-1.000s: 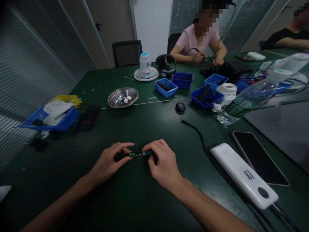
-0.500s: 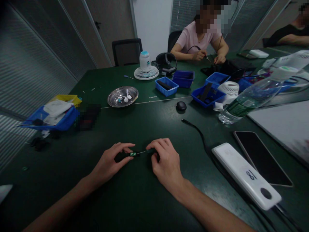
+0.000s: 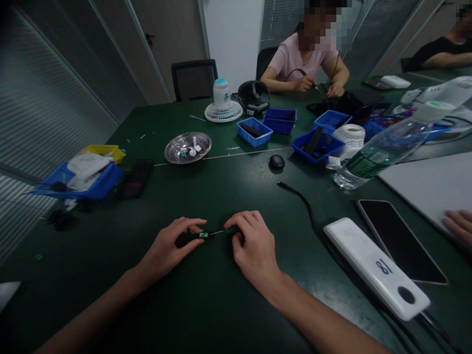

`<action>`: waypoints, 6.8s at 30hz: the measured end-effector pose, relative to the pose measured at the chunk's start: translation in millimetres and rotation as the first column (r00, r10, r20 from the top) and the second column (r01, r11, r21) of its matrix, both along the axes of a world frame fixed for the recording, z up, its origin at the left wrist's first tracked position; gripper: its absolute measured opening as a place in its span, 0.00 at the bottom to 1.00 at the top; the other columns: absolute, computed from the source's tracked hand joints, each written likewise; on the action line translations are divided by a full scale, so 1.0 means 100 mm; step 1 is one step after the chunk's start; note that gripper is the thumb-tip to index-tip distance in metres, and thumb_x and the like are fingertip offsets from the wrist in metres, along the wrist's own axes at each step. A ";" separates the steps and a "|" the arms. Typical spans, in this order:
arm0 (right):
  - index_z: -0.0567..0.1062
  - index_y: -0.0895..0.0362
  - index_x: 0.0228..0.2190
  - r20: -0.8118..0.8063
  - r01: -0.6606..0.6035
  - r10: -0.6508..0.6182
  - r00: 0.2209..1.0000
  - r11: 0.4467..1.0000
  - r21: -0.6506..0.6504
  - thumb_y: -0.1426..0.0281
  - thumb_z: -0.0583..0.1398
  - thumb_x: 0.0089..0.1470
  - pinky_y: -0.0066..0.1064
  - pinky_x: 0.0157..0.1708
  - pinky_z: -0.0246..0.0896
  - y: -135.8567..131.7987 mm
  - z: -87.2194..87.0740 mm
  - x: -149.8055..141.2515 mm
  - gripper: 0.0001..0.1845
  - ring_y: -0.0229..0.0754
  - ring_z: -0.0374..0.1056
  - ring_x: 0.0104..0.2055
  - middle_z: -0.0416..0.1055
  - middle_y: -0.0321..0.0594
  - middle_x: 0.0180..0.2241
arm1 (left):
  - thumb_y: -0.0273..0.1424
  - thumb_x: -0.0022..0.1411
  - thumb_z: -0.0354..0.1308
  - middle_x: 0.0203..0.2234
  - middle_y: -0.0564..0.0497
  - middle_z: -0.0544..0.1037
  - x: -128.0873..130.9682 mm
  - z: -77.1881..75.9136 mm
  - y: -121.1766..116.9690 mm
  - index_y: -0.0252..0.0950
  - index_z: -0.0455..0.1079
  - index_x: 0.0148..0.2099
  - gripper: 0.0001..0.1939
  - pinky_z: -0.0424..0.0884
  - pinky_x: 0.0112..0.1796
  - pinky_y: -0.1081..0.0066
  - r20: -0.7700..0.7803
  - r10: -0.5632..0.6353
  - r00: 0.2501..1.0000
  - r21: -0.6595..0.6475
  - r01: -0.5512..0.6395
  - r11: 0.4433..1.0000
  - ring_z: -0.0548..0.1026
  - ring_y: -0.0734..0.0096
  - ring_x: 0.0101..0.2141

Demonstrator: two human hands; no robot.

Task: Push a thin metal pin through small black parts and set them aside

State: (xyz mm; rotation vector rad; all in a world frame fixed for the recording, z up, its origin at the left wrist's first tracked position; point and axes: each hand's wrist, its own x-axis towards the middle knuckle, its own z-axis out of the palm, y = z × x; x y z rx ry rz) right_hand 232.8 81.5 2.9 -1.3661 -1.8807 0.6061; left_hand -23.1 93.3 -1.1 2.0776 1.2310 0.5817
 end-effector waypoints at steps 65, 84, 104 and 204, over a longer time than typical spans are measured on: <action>0.80 0.55 0.53 0.363 -0.073 -0.009 0.932 0.975 0.211 0.62 0.59 0.66 0.37 0.46 0.67 -0.40 -0.05 -0.09 0.19 0.49 0.74 0.46 0.79 0.46 0.49 | 0.31 0.75 0.52 0.53 0.45 0.79 -0.19 -0.09 -0.65 0.39 0.70 0.64 0.19 0.73 0.55 0.56 -0.136 -0.072 0.988 0.484 0.129 0.865 0.75 0.60 0.52; 0.78 0.54 0.56 0.502 -0.116 -0.002 0.865 0.972 0.203 0.60 0.58 0.67 0.35 0.42 0.66 -0.66 0.01 0.01 0.20 0.48 0.74 0.44 0.78 0.46 0.50 | 0.43 0.64 0.62 0.45 0.44 0.82 -1.65 -0.10 -0.34 0.40 0.81 0.54 0.20 0.68 0.53 0.55 -0.009 0.375 0.927 0.382 -0.344 0.858 0.76 0.51 0.47; 0.77 0.52 0.58 0.582 -0.222 0.069 0.810 0.955 0.196 0.62 0.58 0.67 0.36 0.41 0.66 -0.72 -0.08 -0.01 0.21 0.49 0.75 0.43 0.76 0.46 0.51 | 0.52 0.48 0.72 0.41 0.46 0.84 -1.84 -0.19 -0.42 0.38 0.81 0.52 0.33 0.71 0.46 0.61 0.113 0.398 0.910 0.121 -0.410 0.904 0.77 0.57 0.41; 0.71 0.53 0.64 0.599 -0.377 0.142 0.788 0.881 0.287 0.62 0.54 0.71 0.33 0.48 0.66 -1.01 -0.08 -0.21 0.24 0.48 0.74 0.47 0.77 0.47 0.52 | 0.38 0.66 0.63 0.43 0.45 0.82 -0.54 -0.22 -0.83 0.36 0.68 0.68 0.31 0.72 0.41 0.65 0.099 -0.230 0.968 0.243 0.201 0.949 0.77 0.66 0.38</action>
